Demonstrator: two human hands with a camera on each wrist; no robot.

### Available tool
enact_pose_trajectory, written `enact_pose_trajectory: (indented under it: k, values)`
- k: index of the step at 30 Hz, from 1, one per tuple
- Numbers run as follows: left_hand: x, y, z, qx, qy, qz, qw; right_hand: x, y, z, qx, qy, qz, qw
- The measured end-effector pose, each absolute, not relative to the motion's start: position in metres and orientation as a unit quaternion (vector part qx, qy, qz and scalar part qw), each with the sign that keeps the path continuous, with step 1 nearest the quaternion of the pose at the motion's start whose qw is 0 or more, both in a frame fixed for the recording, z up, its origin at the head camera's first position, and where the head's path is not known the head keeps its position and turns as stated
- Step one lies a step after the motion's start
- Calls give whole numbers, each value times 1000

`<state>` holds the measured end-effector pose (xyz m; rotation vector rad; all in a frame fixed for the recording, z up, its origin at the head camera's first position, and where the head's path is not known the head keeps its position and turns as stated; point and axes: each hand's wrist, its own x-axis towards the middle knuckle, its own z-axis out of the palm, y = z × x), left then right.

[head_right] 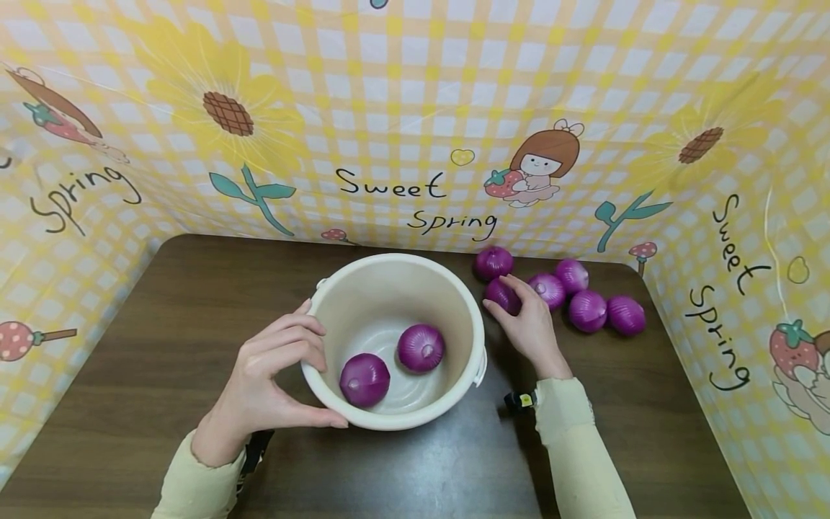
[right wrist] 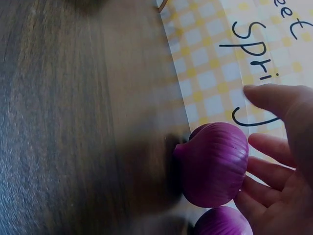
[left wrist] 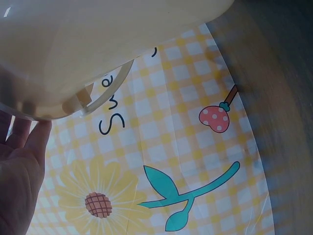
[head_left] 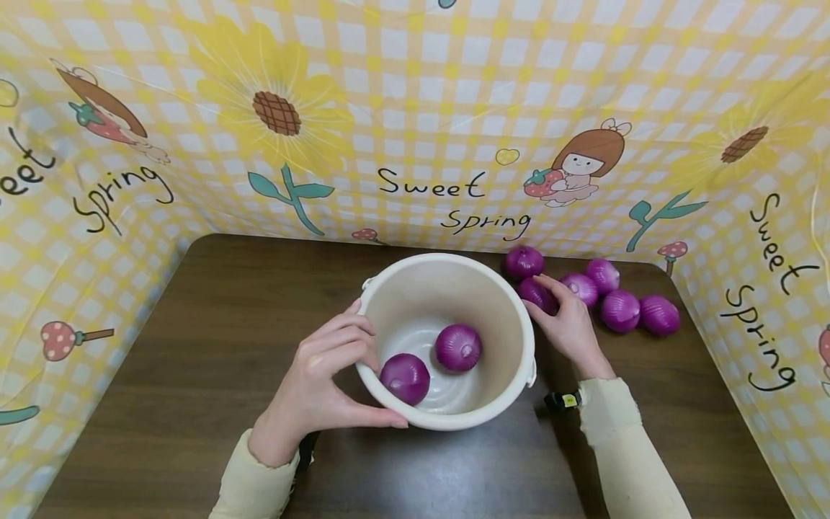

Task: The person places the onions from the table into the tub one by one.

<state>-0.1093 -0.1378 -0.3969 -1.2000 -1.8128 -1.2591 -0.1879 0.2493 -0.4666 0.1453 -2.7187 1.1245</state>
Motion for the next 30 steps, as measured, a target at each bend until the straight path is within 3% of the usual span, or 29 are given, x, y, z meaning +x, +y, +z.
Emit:
enact_pose_trajectory:
  k: [13,30]
  values:
    - [-109,-139,-400,-452,-689,-474,311,-194,248,-474,104,-943,301,96]
    - [-110,-139,-400,-451,-689,-478,305,-196,245,-473,108,-942,299,110]
